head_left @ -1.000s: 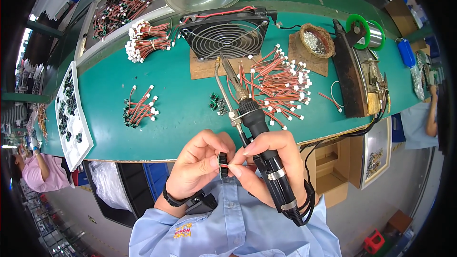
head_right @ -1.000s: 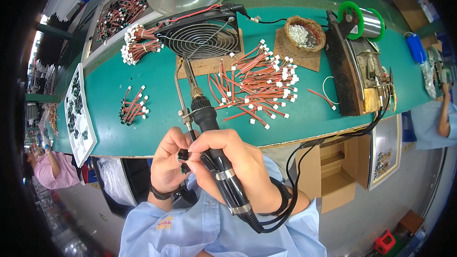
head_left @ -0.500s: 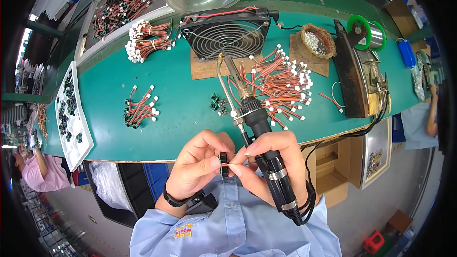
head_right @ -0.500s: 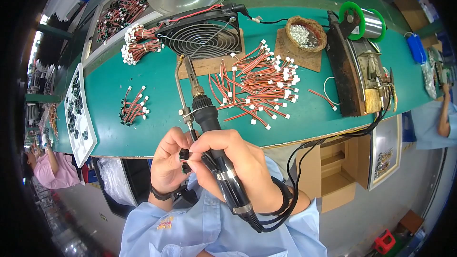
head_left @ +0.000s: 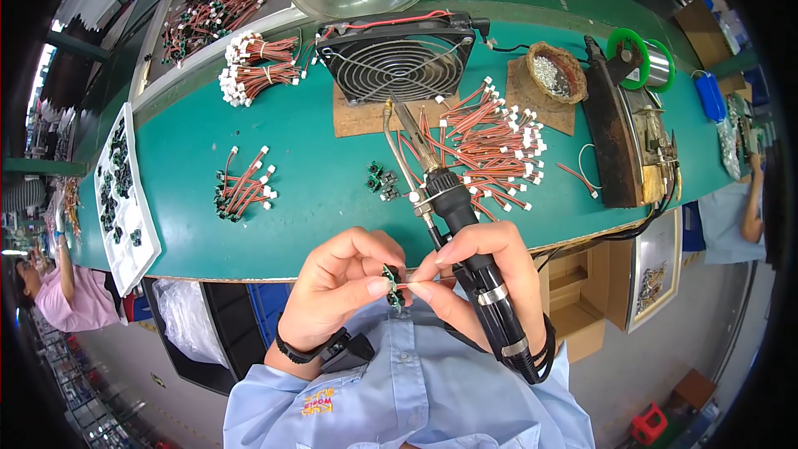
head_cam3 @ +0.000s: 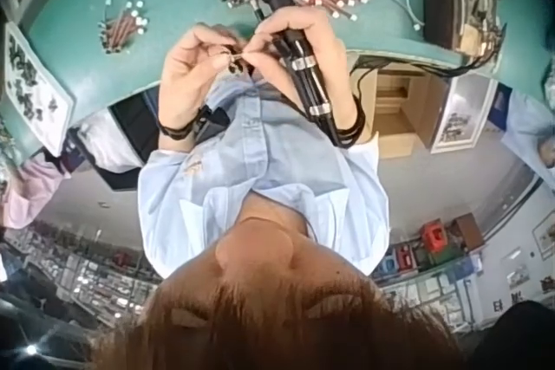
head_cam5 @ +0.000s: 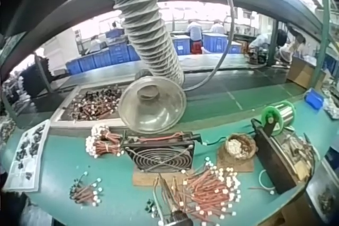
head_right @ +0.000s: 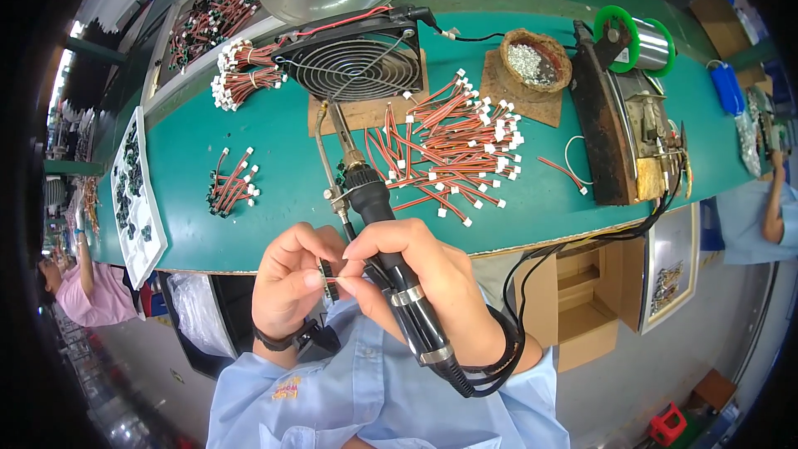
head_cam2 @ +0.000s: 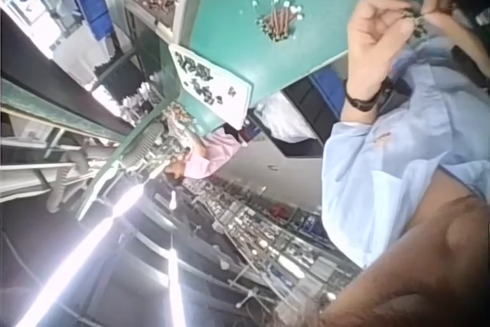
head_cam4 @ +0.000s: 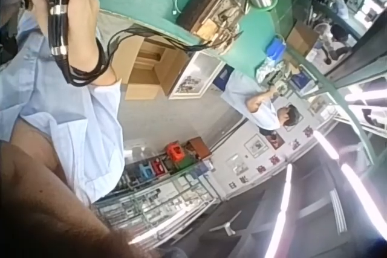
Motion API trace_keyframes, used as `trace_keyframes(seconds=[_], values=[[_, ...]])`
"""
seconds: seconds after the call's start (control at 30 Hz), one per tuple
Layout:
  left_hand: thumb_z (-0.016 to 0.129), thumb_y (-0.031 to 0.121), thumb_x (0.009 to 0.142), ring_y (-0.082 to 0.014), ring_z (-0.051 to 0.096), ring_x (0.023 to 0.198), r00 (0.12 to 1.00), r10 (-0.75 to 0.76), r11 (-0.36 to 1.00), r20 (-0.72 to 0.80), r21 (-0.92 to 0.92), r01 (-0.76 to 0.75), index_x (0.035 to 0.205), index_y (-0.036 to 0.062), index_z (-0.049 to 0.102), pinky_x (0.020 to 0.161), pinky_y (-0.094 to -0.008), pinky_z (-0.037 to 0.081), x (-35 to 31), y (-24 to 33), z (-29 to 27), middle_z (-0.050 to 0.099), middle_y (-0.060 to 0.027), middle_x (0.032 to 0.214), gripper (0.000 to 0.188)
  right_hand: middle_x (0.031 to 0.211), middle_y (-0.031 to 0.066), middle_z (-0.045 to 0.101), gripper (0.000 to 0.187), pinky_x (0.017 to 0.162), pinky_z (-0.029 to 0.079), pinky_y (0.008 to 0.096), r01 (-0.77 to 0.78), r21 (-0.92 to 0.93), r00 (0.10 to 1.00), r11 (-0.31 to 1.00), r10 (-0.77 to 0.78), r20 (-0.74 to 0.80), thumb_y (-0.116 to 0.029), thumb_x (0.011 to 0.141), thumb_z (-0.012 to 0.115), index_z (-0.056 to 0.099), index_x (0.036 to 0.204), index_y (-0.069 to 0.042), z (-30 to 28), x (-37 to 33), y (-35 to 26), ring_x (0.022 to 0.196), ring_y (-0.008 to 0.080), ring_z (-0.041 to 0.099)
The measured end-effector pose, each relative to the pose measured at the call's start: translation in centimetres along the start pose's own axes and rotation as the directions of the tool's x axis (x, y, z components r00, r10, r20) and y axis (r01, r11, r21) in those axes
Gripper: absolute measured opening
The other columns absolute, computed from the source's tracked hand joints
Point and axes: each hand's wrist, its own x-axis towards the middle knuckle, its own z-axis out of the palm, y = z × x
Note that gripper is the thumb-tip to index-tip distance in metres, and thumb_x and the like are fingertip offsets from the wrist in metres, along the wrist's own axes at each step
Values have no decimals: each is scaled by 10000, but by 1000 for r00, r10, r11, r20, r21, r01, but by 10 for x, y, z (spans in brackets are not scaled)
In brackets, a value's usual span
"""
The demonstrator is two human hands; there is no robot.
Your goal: Soldering wires onto small electronic components at a factory workbench.
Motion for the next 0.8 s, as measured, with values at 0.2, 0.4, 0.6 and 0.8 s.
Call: trace_keyframes(seconds=[0.2,0.4,0.6,0.8], values=[[595,52,812,-190,560,782,978,19,991,-208,133,9,921,15,493,727,-317,465,3,4,22,571,-152,903,154,874,151,612,424,674,530,254,-34,-96,995,995,24,-95,120,737,660,399,1039,-24,2,-4,-1,771,160,646],[576,-6,805,-213,591,832,970,123,970,-209,231,-73,883,28,470,788,-332,465,5,-1,17,599,-190,938,136,927,139,606,393,781,477,333,-33,-389,989,921,-25,-143,-24,779,676,414,1072,-30,-9,-9,3,811,186,616],[567,-20,796,-212,599,903,952,157,962,-263,257,-87,862,37,461,820,-335,452,10,-1,8,622,-187,947,138,913,90,603,554,866,339,420,137,-559,924,818,-309,-225,-392,766,696,448,1122,-48,-27,-37,10,812,214,562],[544,-59,797,-171,590,933,943,188,952,-273,287,-107,873,36,461,768,-296,450,13,-7,-4,630,-173,981,148,755,3,616,487,851,303,373,175,-576,953,798,-284,-105,-329,593,807,610,983,-113,-26,-54,4,665,162,579]])
